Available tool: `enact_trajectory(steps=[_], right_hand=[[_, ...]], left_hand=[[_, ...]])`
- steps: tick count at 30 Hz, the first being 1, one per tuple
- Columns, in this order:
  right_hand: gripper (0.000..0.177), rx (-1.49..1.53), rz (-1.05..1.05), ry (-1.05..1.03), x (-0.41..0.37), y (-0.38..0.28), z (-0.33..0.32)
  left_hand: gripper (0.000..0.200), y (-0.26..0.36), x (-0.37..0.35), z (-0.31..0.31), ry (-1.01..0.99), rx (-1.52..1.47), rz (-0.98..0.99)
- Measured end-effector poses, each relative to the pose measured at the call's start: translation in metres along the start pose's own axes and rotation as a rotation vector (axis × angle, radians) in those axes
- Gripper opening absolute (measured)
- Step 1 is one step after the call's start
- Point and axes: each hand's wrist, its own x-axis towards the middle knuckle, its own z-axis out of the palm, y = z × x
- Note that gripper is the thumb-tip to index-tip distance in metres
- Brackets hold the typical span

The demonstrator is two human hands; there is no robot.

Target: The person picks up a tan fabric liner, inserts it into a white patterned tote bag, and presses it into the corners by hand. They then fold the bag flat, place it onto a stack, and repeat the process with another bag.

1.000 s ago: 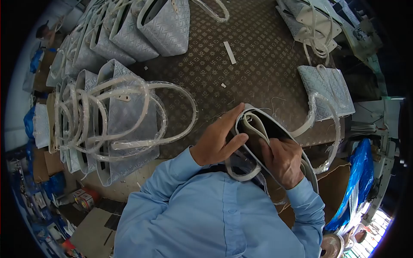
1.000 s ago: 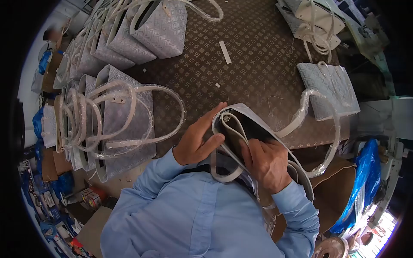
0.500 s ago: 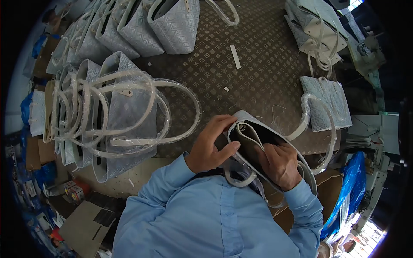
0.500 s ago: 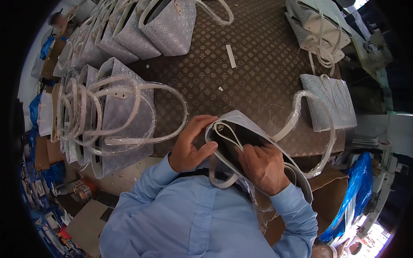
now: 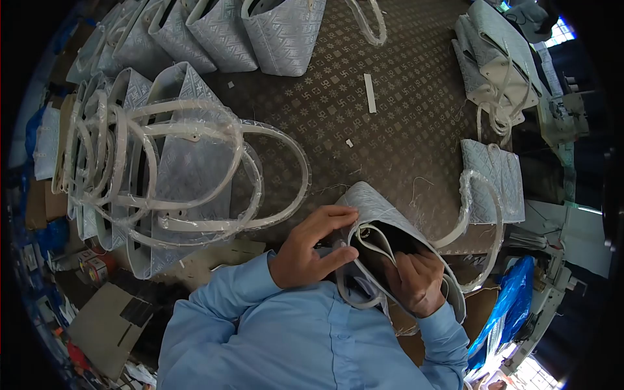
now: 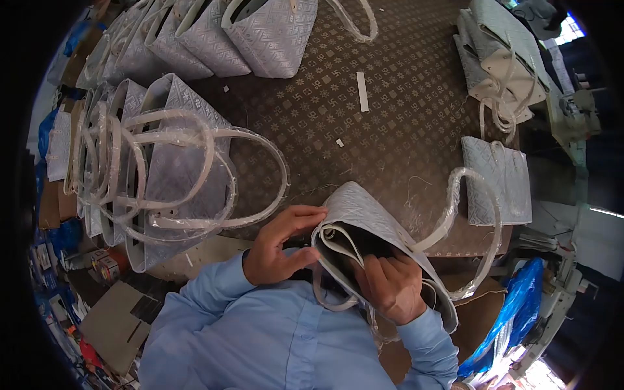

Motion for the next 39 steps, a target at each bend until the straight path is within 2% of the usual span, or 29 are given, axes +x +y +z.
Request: enact_trajectory(steps=[4,6,10,12,22,27,34,36,39], right_hand=[[0.014,0.016,0.018,-0.045,-0.001,0.003,0.002],[0.012,0.034,0.041,-0.037,0.000,0.005,0.002],[0.015,0.030,0.084,-0.078,0.001,0.008,0.002],[0.016,0.003,0.092,-0.115,-0.001,0.011,0.003],[0.015,-0.041,-0.020,-0.056,0.002,0.018,0.000],[0.016,-0.029,-0.035,-0.066,0.000,0.018,0.001],[0.021,-0.018,-0.065,0.067,-0.002,0.015,0.009],[0.022,-0.032,-0.060,0.097,-0.002,0.014,0.011],[0.023,-0.072,-0.055,0.117,-0.002,0.013,0.012]], left_hand=[[0.049,0.003,0.004,-0.006,-0.003,-0.021,-0.078],[0.049,0.002,0.007,-0.006,-0.016,0.040,-0.016],[0.048,0.000,0.012,-0.008,-0.012,-0.054,-0.082],[0.047,-0.001,0.015,-0.010,-0.037,0.030,-0.014],[0.043,0.012,0.026,-0.005,-0.065,0.164,0.025],[0.036,0.020,0.025,0.000,-0.008,0.274,0.058],[0.026,0.028,0.034,0.002,-0.053,0.487,0.170],[0.015,0.034,0.039,0.001,-0.111,0.547,0.144],[0.014,0.040,0.045,0.004,-0.168,0.608,0.057]])
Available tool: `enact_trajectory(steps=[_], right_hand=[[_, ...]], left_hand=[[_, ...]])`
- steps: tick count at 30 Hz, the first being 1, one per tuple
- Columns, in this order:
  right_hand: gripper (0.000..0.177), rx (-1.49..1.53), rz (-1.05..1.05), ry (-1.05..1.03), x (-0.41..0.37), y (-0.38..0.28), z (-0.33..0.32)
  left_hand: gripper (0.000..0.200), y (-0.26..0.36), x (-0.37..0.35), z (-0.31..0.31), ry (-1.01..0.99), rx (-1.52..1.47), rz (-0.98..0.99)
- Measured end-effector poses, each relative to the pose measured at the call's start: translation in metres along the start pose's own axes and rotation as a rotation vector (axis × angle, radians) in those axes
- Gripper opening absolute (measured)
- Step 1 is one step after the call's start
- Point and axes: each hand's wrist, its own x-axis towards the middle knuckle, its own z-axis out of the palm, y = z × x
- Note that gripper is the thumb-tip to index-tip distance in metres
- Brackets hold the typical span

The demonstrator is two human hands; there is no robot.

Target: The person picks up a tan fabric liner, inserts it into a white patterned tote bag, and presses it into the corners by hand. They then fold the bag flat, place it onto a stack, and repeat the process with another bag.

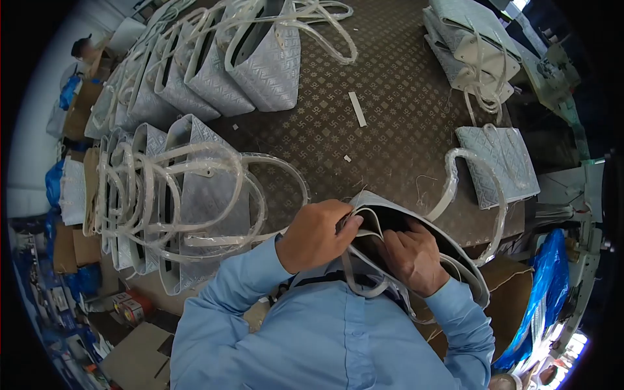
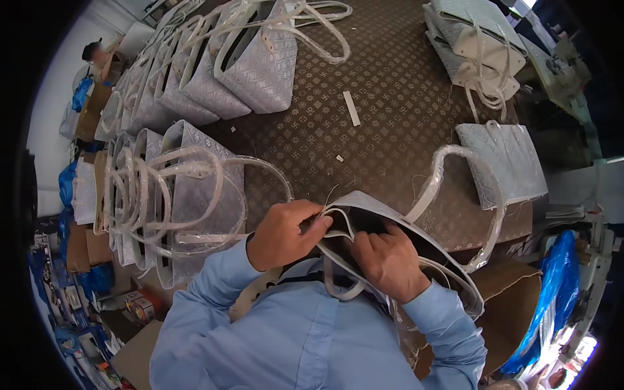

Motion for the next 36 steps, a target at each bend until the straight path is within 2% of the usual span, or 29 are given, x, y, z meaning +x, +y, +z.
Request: enact_trajectory(steps=[3,6,9,11,16,18,22,24,28,29,30,31,33,34,36], right_hand=[[0.024,0.012,-0.037,0.041,0.000,-0.003,0.005],[0.019,0.039,-0.037,0.048,-0.002,-0.004,0.010],[0.018,0.057,0.007,0.019,0.002,-0.002,0.011],[0.011,0.076,-0.031,-0.026,0.004,-0.002,0.011],[0.018,0.076,-0.070,-0.012,0.008,-0.003,0.018],[0.021,0.061,-0.058,-0.084,0.007,-0.005,0.018],[0.015,0.086,-0.029,-0.084,0.009,-0.001,0.015],[0.014,0.114,-0.001,-0.071,0.008,-0.003,0.015],[0.019,0.097,-0.015,0.003,0.011,-0.006,0.022],[0.019,0.102,-0.014,-0.009,0.012,-0.006,0.022],[0.019,0.102,-0.010,-0.020,0.012,-0.005,0.021],[0.019,0.097,-0.006,-0.015,0.012,-0.005,0.020],[0.019,0.111,-0.003,-0.023,0.012,-0.005,0.020],[0.019,0.110,-0.006,-0.024,0.013,-0.003,0.020],[0.023,0.103,-0.032,-0.006,0.015,-0.002,0.019]], left_hand=[[0.011,0.005,-0.003,0.007,0.053,0.024,-0.048],[0.008,0.002,-0.008,0.016,0.121,0.155,0.018],[0.007,0.008,-0.007,0.016,0.112,0.235,0.027],[0.008,0.009,-0.004,0.012,0.088,0.267,0.035],[0.014,0.003,-0.001,0.010,0.009,0.298,0.067],[0.019,0.007,-0.001,0.013,0.041,0.292,0.080],[0.021,0.005,0.006,-0.001,0.045,0.237,0.051],[0.033,0.007,0.008,-0.023,-0.187,0.221,0.000],[0.025,0.000,0.000,-0.026,-0.268,0.382,0.109],[0.027,0.005,-0.002,-0.023,-0.273,0.389,0.031],[0.045,0.010,-0.002,-0.022,-0.279,0.394,-0.042],[0.045,0.013,0.000,-0.023,-0.281,0.395,-0.033],[0.068,0.018,0.000,-0.024,-0.327,0.396,-0.089],[0.068,0.013,0.000,-0.023,-0.323,0.396,-0.090],[0.067,-0.002,-0.001,-0.022,-0.277,0.284,0.130]])
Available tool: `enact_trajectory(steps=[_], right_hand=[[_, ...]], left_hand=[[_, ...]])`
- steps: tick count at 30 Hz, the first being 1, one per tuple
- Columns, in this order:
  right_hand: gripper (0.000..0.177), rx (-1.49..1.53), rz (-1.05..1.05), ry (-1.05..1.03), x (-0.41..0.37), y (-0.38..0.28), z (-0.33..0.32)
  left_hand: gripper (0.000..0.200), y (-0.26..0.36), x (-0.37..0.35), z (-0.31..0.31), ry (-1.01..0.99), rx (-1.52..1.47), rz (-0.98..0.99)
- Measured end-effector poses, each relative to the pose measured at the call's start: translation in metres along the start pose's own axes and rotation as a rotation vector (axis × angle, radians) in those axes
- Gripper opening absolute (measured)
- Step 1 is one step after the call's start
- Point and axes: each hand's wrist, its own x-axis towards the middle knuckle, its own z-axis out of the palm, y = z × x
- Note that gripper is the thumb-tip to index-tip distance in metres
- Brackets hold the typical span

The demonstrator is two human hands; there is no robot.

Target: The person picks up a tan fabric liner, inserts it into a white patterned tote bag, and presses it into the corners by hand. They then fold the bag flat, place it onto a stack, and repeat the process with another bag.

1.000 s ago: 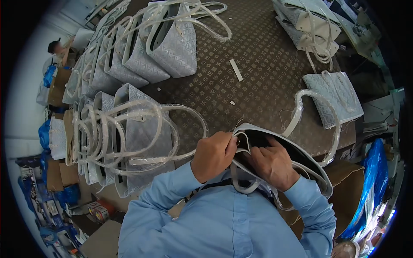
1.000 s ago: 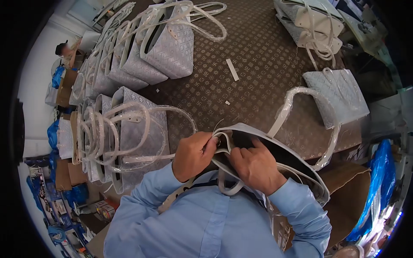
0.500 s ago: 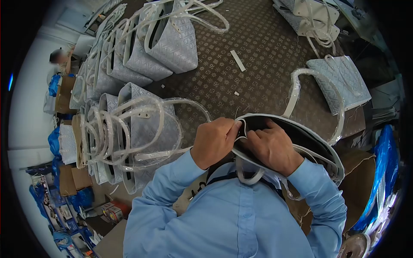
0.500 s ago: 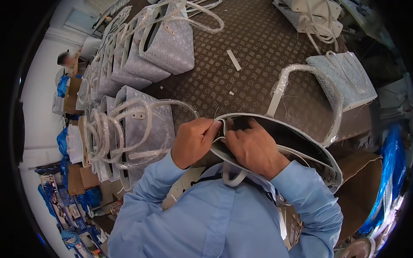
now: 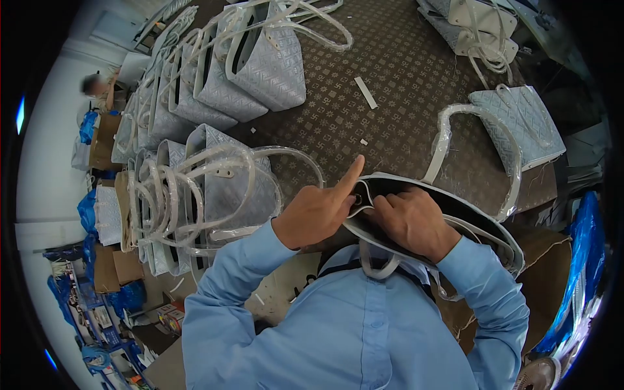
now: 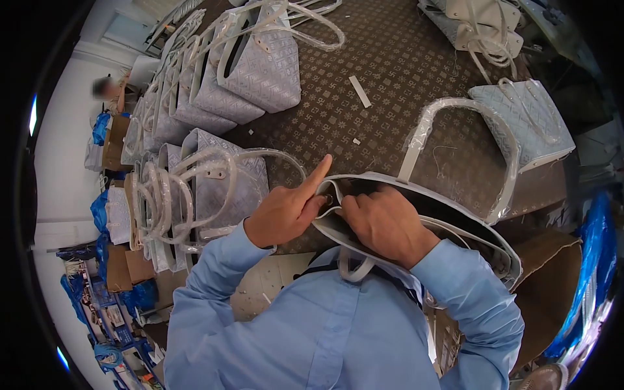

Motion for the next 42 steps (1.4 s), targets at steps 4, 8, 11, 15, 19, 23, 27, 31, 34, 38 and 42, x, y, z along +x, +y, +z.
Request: enact_trajectory(steps=[4,8,11,15,19,23,27,31,34,38,42], right_hand=[[0.022,-0.020,0.012,0.019,0.001,0.002,0.001],[0.029,0.120,0.159,-0.062,0.004,-0.001,-0.012],[0.058,0.172,0.298,-0.089,0.001,-0.018,-0.043],[0.085,0.203,0.306,0.422,-0.048,-0.039,-0.098],[0.068,0.354,0.394,1.306,-0.177,-0.027,-0.113],[0.062,0.457,0.880,1.080,-0.180,0.002,-0.073],[0.071,0.654,0.670,0.982,-0.142,0.032,-0.025],[0.068,0.788,0.733,0.874,-0.125,0.035,-0.031],[0.061,0.832,0.813,0.918,-0.125,0.035,-0.022],[0.051,0.951,0.796,1.049,-0.128,0.026,-0.014],[0.051,1.003,0.779,1.073,-0.135,0.025,-0.005]], left_hand=[[0.059,0.001,-0.002,-0.004,0.005,-0.109,-0.183],[0.039,-0.017,0.011,-0.001,0.098,0.070,-0.016],[0.027,0.007,0.014,-0.014,0.205,-0.047,-0.055],[0.027,0.019,0.006,-0.035,0.237,0.121,-0.192],[0.029,-0.056,-0.005,-0.042,0.118,0.238,-0.262],[0.029,-0.058,-0.008,-0.040,0.181,0.051,-0.435],[0.029,-0.049,-0.011,-0.052,0.172,0.482,-0.200],[0.026,0.030,0.025,-0.060,0.239,0.476,0.125],[0.018,0.075,0.074,-0.017,0.077,0.165,0.518],[0.016,0.090,0.118,0.055,-0.062,0.199,0.677],[0.022,0.105,0.134,0.082,-0.300,0.322,0.427]])
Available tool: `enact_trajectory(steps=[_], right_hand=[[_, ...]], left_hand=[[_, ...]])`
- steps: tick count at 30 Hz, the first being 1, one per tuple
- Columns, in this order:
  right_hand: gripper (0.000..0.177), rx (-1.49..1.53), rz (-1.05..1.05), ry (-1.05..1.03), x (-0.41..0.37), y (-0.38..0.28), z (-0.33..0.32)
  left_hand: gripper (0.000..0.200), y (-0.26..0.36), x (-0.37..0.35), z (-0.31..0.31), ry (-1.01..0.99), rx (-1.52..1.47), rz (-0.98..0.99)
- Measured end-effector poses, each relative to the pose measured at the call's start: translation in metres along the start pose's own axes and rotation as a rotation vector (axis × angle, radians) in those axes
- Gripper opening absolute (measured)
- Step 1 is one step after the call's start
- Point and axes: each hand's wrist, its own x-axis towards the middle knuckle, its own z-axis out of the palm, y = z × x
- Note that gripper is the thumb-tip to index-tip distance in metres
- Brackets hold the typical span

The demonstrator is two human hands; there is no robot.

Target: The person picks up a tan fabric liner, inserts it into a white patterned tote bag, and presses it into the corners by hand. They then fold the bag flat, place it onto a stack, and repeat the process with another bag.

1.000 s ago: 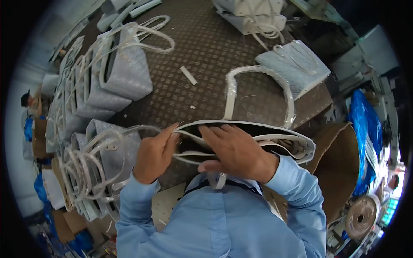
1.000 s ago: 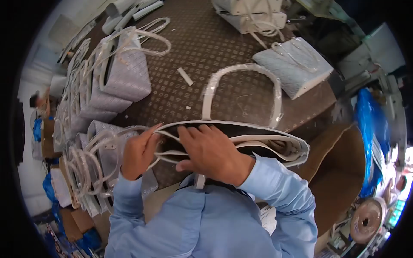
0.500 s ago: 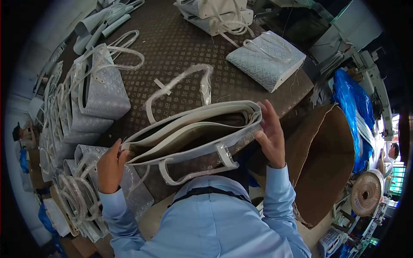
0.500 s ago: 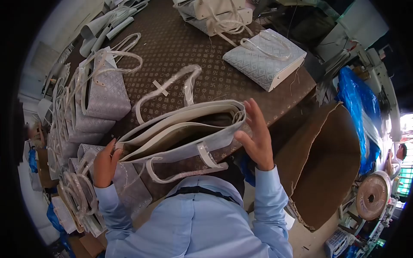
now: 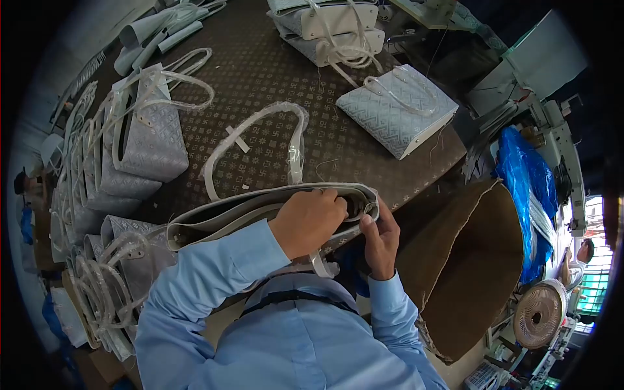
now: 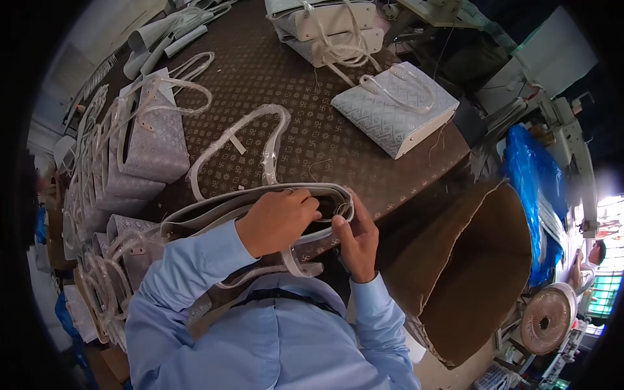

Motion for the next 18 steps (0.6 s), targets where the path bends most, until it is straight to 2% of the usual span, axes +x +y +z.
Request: enact_trajectory(steps=[1,3,4,6,7,9,10,12,16,18], right_hand=[[0.051,-0.020,-0.028,-0.016,0.001,0.003,-0.002],[0.052,0.000,-0.012,-0.020,0.001,0.007,-0.004],[0.053,0.012,-0.006,-0.019,0.001,0.009,-0.005],[0.054,0.012,-0.022,-0.033,0.000,0.012,-0.006],[0.055,0.013,-0.050,-0.042,0.000,0.013,-0.007],[0.056,0.019,-0.055,-0.069,0.000,0.013,-0.008],[0.057,0.030,-0.069,-0.074,0.001,0.013,-0.008],[0.058,0.024,-0.061,-0.076,0.002,0.013,-0.008],[0.058,0.006,-0.040,-0.095,0.006,0.007,-0.008],[0.058,0.013,-0.039,-0.109,0.006,0.011,-0.009]], left_hand=[[0.022,0.002,0.006,0.000,-0.005,-0.003,-0.009],[0.022,0.004,0.016,-0.002,-0.275,-0.210,-0.259],[0.022,0.000,0.022,0.002,-0.280,-0.217,-0.272],[0.024,-0.010,0.034,0.017,-0.507,-0.453,-0.275],[0.024,-0.011,0.033,0.025,-0.504,-0.467,-0.289],[0.027,-0.012,0.034,0.033,-0.256,-1.175,-0.386],[0.027,-0.009,0.032,0.034,-0.251,-1.178,-0.398],[0.029,0.000,0.029,0.034,-0.073,-1.404,-0.453],[0.027,-0.005,0.028,0.038,-0.098,-1.244,-0.400],[0.026,-0.003,0.028,0.042,-0.111,-1.178,-0.567]])
